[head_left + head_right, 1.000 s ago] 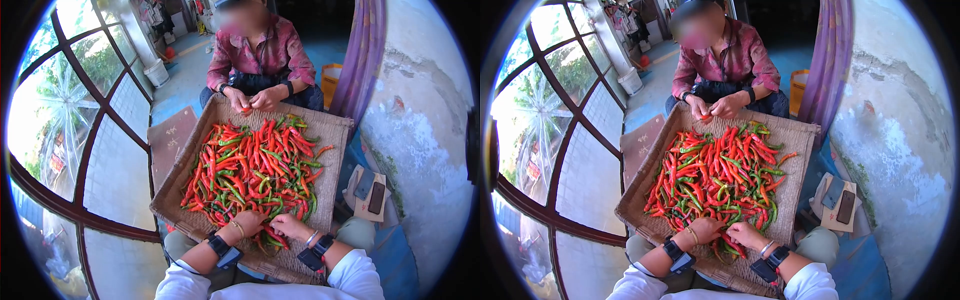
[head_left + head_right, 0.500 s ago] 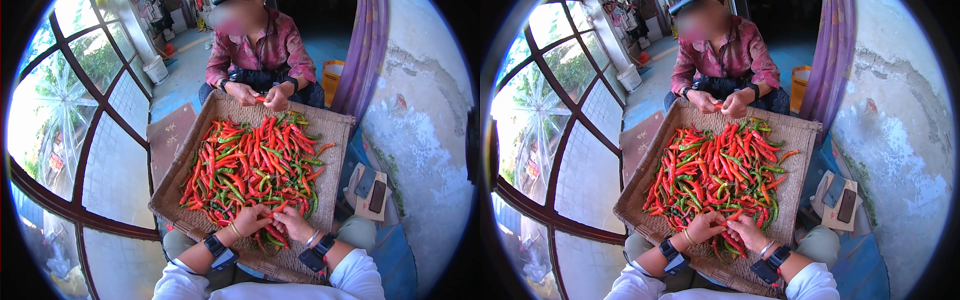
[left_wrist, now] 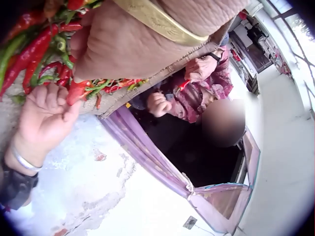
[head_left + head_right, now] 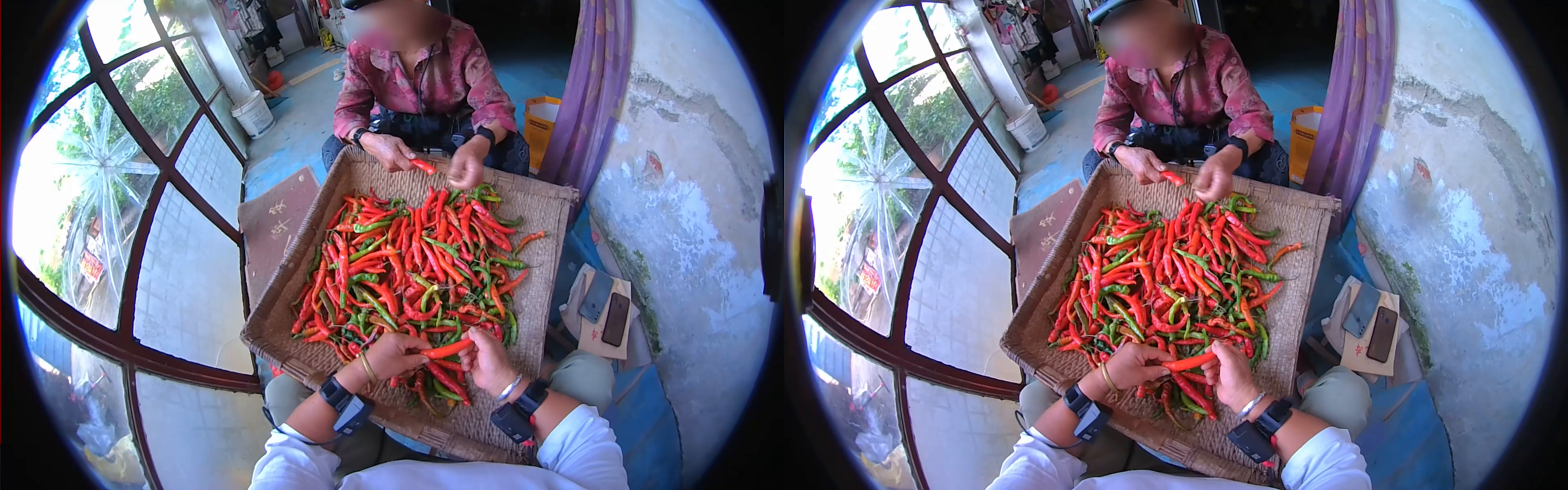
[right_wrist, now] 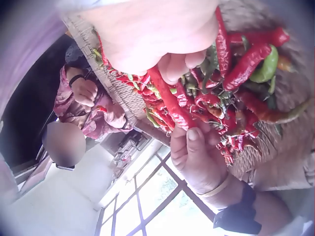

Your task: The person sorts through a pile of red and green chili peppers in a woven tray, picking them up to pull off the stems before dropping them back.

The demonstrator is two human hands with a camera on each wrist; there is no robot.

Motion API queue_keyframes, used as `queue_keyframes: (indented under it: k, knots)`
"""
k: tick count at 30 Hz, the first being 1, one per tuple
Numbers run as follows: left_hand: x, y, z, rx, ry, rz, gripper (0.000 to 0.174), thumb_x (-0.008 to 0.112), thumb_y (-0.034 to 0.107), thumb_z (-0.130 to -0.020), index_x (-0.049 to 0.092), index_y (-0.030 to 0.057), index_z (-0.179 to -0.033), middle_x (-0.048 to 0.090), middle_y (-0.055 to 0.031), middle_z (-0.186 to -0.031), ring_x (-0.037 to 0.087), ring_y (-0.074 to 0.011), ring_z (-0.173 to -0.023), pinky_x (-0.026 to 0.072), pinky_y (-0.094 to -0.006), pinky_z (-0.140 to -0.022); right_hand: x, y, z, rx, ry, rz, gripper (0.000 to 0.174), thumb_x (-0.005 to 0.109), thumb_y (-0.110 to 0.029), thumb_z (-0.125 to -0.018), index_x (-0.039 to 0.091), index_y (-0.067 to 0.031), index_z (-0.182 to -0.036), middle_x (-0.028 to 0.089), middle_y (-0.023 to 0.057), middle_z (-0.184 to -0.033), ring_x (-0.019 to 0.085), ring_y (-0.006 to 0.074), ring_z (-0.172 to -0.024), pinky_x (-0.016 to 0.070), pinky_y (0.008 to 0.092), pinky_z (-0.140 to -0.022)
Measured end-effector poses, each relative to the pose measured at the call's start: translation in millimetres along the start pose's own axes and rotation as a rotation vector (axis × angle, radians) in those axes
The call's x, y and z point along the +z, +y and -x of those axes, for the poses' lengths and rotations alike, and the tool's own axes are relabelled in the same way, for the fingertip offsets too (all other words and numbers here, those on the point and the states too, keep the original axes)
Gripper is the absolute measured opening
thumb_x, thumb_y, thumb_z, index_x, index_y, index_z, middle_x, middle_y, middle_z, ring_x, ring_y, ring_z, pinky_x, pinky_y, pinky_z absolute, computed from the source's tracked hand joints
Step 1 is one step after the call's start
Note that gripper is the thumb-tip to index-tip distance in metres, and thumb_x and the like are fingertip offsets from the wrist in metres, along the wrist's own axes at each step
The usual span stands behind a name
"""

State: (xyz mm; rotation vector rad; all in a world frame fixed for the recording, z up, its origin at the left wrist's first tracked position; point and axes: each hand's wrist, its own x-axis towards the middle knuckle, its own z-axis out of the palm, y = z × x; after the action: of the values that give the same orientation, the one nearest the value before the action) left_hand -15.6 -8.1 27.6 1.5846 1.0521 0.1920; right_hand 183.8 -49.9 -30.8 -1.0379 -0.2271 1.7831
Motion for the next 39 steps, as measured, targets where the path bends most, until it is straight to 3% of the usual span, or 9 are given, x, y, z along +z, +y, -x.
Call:
queue_keyframes:
  k: [2,11,18,20,22,24,26,33,39]
  knots:
    - [-15.6,-13.4,-0.9,0.248,-0.008,-0.125,0.021,0.059,0.005,-0.076,0.059,0.001,-0.096,0.059,-0.0009,-0.073,0.054,-0.0055,-0.065,0.0449,-0.0214,-0.059,-2.2,0.7,-0.7,-0.056,0.024,0.002,0.024,0.043,-0.028,-0.086,0.052,-0.0063,-0.081,0.052,0.0037,-0.055,0.045,0.0103,-0.041,0.0349,0.0222,-0.037]
    - [-41.0,14.5,-14.4,0.014,0.016,-0.034,0.015,0.057,0.013,-0.079,0.059,0.0015,-0.088,0.052,0.003,-0.06,0.047,-0.0029,-0.054,0.0388,-0.019,-0.049,1.5,4.6,3.7,0.032,-0.024,0.105,0.015,0.048,-0.021,-0.084,0.053,-0.006,-0.084,0.053,0.0028,-0.057,0.045,0.0097,-0.043,0.0342,0.0217,-0.037]
    - [-32.6,39.2,-102.0,0.514,0.59,0.066,0.033,0.06,0.016,-0.077,0.05,-0.002,-0.103,0.057,-0.0046,-0.073,0.054,-0.009,-0.064,0.0433,-0.022,-0.055,2.9,-3.4,3.3,0.056,-0.017,0.113,0.013,0.05,-0.019,-0.084,0.052,-0.0066,-0.082,0.051,0.0029,-0.057,0.046,0.0115,-0.044,0.035,0.0221,-0.038]
    - [-22.4,45.5,-90.0,0.61,0.888,-0.51,0.046,0.062,0.015,-0.076,0.044,-0.0059,-0.112,0.055,-0.0123,-0.097,0.053,-0.0122,-0.085,0.0433,-0.024,-0.075,0.7,-7.9,4.4,0.002,-0.05,0.077,0.012,0.051,-0.019,-0.082,0.052,-0.0072,-0.082,0.051,0.0021,-0.057,0.045,0.0109,-0.044,0.0347,0.0215,-0.038]
    - [-7.8,42.4,-67.8,0.572,0.784,-0.52,0.04,0.063,0.015,-0.074,0.049,-0.0027,-0.107,0.058,-0.0128,-0.092,0.057,-0.0175,-0.081,0.0452,-0.028,-0.072,4.1,-15.5,3.7,-0.042,-0.008,0.058,0.012,0.049,-0.019,-0.083,0.052,-0.007,-0.081,0.05,0.0022,-0.055,0.043,0.0096,-0.042,0.0324,0.0209,-0.036]
    - [12.4,34.1,-44.7,0.235,0.217,-0.288,0.03,0.063,0.015,-0.072,0.056,0.0024,-0.098,0.061,-0.0115,-0.082,0.06,-0.0216,-0.075,0.0463,-0.0309,-0.068,5.2,-22.7,6.6,-0.087,-0.027,0.016,0.014,0.05,-0.02,-0.083,0.052,-0.0063,-0.083,0.051,0.0015,-0.056,0.043,0.0087,-0.041,0.0329,0.0206,-0.036]
    - [36.2,16.2,-30.5,0.379,0.002,-0.382,0.018,0.061,0.014,-0.073,0.06,0.0059,-0.089,0.06,-0.0111,-0.072,0.06,-0.0233,-0.067,0.0463,-0.0319,-0.062,5.9,-28.3,6.3,-0.125,-0.004,0.029,0.015,0.049,-0.02,-0.084,0.053,-0.0058,-0.085,0.051,0.0014,-0.056,0.042,0.0078,-0.041,0.0338,0.02,-0.036]
    - [74.0,-12.4,-10.6,0.501,-0.01,-0.464,0.016,0.059,0.013,-0.073,0.06,0.0067,-0.087,0.059,-0.0112,-0.076,0.057,-0.0269,-0.074,0.0449,-0.0337,-0.064,7.6,-26.4,13.0,-0.157,-0.012,-0.053,0.015,0.049,-0.02,-0.084,0.053,-0.0053,-0.086,0.052,0.0022,-0.056,0.044,0.0077,-0.041,0.0346,0.0199,-0.036]
    - [80.7,0.9,-2.0,0.34,-0.131,-0.51,0.018,0.059,0.017,-0.073,0.059,0.0083,-0.088,0.059,-0.0119,-0.084,0.057,-0.0271,-0.077,0.0453,-0.0342,-0.069,50.9,-25.6,35.9,-0.099,-0.051,-0.128,0.012,0.05,-0.019,-0.083,0.053,-0.0078,-0.086,0.052,0.0007,-0.057,0.044,0.0075,-0.043,0.0342,0.0209,-0.038]
